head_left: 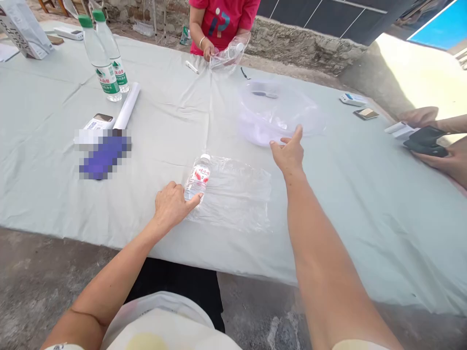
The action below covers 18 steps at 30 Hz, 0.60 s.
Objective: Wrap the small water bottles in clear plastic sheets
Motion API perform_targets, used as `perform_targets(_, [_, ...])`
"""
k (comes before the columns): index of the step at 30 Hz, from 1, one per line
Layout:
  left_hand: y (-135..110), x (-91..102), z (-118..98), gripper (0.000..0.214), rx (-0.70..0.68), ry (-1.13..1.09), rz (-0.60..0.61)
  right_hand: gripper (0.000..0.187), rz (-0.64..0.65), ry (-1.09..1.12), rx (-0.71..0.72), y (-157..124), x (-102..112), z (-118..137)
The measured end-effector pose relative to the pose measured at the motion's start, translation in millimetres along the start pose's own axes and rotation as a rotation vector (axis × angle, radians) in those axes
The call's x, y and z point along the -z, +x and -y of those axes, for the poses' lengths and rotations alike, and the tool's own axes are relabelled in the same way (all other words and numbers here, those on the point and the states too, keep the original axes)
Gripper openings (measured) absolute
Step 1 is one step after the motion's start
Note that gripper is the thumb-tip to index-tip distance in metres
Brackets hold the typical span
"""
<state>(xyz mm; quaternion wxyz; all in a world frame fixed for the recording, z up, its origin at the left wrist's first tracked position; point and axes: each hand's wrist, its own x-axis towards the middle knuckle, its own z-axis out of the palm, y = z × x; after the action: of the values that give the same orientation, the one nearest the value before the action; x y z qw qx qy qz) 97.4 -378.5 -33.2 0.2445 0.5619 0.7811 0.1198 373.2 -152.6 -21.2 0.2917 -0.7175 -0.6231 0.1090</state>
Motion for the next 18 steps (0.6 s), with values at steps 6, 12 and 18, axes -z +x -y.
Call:
perform_targets(6, [0.5,5.2,4.9,0.041,0.025,0.016,0.000,0.068,0.063,0.050,0.179,-56.0,-9.9,2.9])
perform_targets(12, [-1.6,8.1,14.3,0.040,0.041,0.040,-0.039,0.037,0.429,-0.012,0.730,-120.6,-49.4,27.7])
perform_targets(18, [-6.0,9.9,20.2,0.040,0.053,0.096,-0.093,0.042,0.421,-0.248,0.556,-107.8,-54.0,29.1])
